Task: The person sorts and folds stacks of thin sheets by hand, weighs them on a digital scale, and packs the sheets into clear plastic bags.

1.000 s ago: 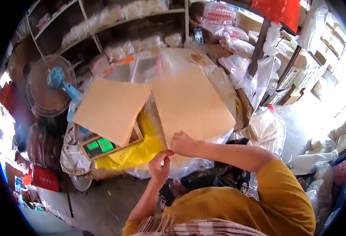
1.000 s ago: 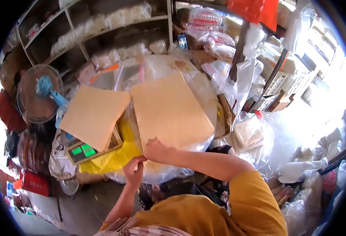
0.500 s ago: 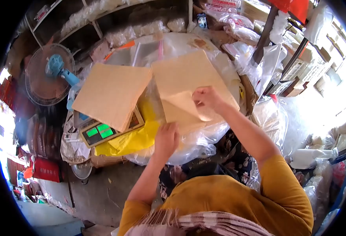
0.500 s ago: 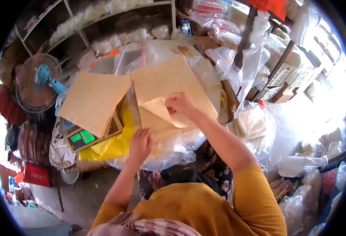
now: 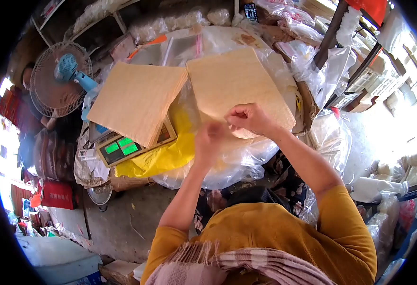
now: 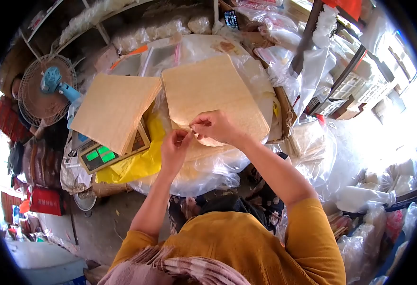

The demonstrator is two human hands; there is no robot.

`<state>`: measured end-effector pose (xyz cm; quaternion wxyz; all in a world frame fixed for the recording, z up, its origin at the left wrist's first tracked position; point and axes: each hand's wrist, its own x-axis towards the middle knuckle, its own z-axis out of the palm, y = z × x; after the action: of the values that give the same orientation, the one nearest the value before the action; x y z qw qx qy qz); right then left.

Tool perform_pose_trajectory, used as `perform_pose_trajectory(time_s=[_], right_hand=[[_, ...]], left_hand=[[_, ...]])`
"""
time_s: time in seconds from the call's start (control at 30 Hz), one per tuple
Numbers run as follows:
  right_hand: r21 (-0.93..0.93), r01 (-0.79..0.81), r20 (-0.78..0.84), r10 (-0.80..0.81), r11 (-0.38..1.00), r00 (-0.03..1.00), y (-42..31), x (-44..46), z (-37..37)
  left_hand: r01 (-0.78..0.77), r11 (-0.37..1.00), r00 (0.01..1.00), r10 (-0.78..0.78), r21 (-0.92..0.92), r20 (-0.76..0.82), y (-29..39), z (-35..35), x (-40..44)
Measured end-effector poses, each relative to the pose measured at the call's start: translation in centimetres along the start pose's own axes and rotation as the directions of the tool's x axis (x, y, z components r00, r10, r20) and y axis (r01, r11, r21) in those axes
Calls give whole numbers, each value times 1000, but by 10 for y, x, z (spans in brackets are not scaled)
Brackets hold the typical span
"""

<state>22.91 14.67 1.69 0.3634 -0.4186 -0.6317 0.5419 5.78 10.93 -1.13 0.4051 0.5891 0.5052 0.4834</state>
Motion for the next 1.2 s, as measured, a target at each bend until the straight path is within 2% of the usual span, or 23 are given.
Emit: perform_pose_trajectory(time_s=[0.07, 0.17, 0.2, 0.3, 0.4, 0.5, 0.6, 0.63, 0.7, 0.73, 0.8, 0.9, 0.93, 1.0, 1.07, 1.13, 1.17, 1.2], right_hand=[[-39, -51, -5, 51, 998, 999, -13, -1, 2], [-189, -44, -9, 43, 981, 999, -29, 0, 3], [-177, -63, -16, 61, 982, 998, -24, 3, 3], [-164, -92, 33, 98, 982, 995, -24, 7, 1], [-90, -142, 59, 148, 986, 987, -25, 6, 5], [-26, -116, 69, 117, 993, 991, -19, 6, 6], [21, -132, -23, 133, 991, 991, -7, 8, 3], [143, -128, -177, 152, 982, 972, 7, 17, -8], [365, -56, -454, 230, 929, 861, 27, 34, -40], [357, -50, -431, 212, 933, 877, 31, 30, -50], [336, -38, -384, 174, 941, 907, 17, 20, -62], [158, 73, -90, -60, 985, 994, 6, -1, -27], [-252, 210, -54, -231, 945, 971, 11, -5, -12], [-687, 233, -4, -324, 689, 946, 26, -14, 5], [-808, 44, -118, -235, 587, 965, 36, -16, 7], [-957, -18, -38, -66, 289, 997, 33, 2, -15], [-992, -24, -20, 30, 123, 999, 28, 15, -33], [-897, -204, -218, 9, 393, 976, 24, 31, -65]], left_hand=[[-54, 998, 999, 54, 31, -8, 2, -1, -2], [-164, 984, 986, 163, 77, 14, 3, -1, -1], [-198, 976, 980, 196, 95, 25, 2, -2, -1], [-137, 984, 990, 132, 116, 43, 14, -4, -5], [-141, 969, 990, 139, 205, 27, 10, -7, -4], [-95, 986, 995, 90, 138, 43, 6, -11, -5], [-121, 978, 993, 122, 171, 10, -8, -18, -7], [-9, 968, 1000, 3, 251, 26, -5, -20, -9], [202, 891, 972, -232, 407, 25, 9, -24, -15], [55, 847, 997, -72, 529, 13, 3, -22, -17], [-204, 648, 968, 248, 733, 50, -10, -14, -18], [-532, 601, 838, 474, 597, 270, -10, -10, 3], [-503, 645, 860, 436, 574, 264, -12, -7, 9], [-445, 725, 895, 359, 525, 263, -19, 3, 21], [-453, 630, 889, 374, 630, 265, -23, 14, 25], [-465, 485, 868, 414, 741, 274, -35, 20, 24], [-447, 478, 881, 385, 756, 277, -36, 21, 22], [-429, 469, 892, 356, 772, 279, -36, 22, 21]])
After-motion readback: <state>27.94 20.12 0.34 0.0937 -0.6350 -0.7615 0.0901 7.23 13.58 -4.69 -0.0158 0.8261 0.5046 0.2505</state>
